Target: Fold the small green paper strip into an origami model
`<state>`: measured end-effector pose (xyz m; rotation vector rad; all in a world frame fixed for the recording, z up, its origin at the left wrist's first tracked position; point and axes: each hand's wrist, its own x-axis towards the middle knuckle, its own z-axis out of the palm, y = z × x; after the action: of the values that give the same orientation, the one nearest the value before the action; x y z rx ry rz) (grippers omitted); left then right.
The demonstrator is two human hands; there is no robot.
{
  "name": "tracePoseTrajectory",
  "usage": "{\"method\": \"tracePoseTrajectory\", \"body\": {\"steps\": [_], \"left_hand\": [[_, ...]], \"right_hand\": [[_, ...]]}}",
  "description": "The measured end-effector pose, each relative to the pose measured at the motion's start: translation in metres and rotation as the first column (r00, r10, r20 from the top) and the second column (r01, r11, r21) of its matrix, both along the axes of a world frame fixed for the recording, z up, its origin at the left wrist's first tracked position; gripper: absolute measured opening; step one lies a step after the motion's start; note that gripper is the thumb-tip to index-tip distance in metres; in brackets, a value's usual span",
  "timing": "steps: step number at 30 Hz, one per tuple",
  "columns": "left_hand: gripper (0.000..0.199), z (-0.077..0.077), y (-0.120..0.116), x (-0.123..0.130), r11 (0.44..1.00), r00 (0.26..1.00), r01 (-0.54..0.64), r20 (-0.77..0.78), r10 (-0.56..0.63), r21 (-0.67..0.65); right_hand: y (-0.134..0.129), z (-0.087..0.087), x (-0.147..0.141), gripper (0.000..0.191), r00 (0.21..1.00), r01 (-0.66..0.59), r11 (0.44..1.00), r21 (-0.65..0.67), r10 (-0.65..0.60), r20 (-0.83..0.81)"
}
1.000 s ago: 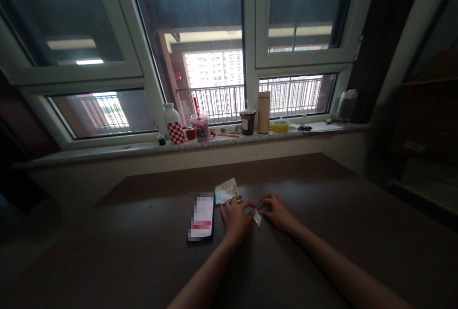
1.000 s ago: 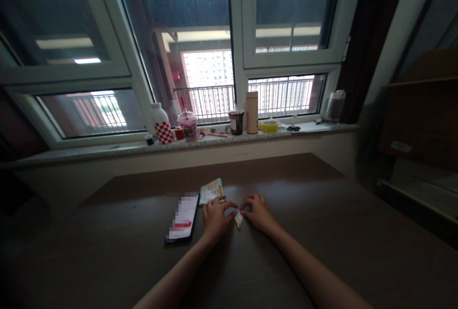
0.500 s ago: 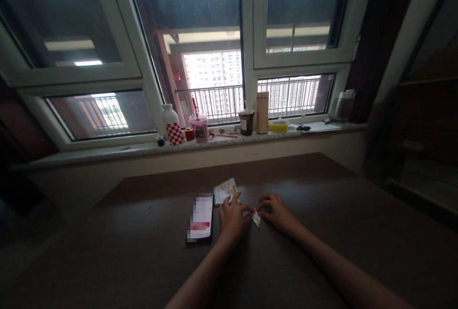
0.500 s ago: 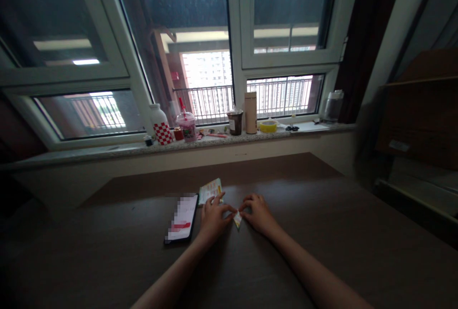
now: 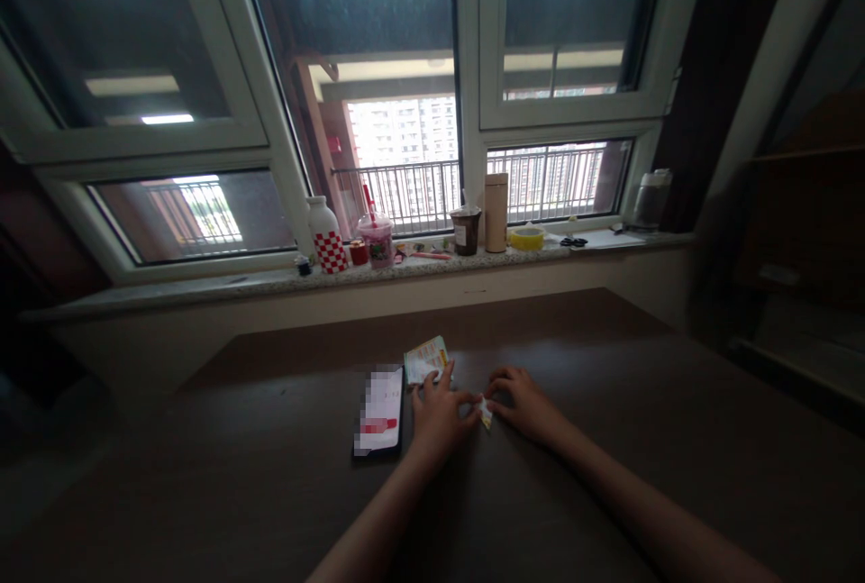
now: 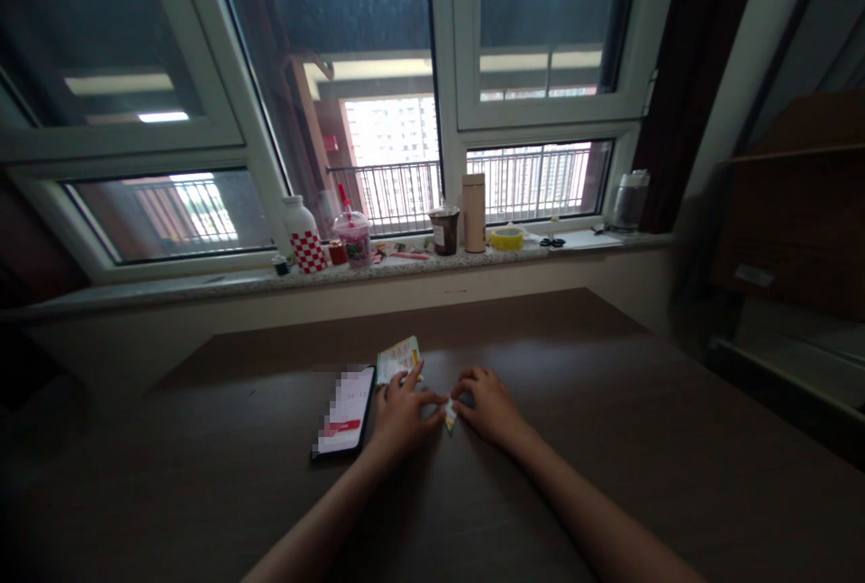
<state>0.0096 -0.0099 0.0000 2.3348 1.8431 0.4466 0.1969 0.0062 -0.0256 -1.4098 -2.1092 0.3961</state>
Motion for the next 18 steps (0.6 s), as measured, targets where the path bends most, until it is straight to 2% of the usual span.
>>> {"method": "tracePoseTrajectory", "body": {"steps": [7, 18], "left_hand": [[0.034, 0.002, -0.0042, -0.0022, 1.0, 1.0, 0.021, -0.005, -0.021, -0.02], [0.048, 0.006, -0.0069, -0.0052, 0.991, 0.997, 0.052, -0.046, -0.058, -0.123]], "right_hand": [[-0.0037, 0.0049, 0.0006, 0.016, 1.0, -0.022, 1.0, 0.009, 0.022, 0.023], [-0.0065, 0.0079, 0.0022, 0.02, 0.998, -0.031, 0.999, 0.005, 0.031, 0.058]]}}
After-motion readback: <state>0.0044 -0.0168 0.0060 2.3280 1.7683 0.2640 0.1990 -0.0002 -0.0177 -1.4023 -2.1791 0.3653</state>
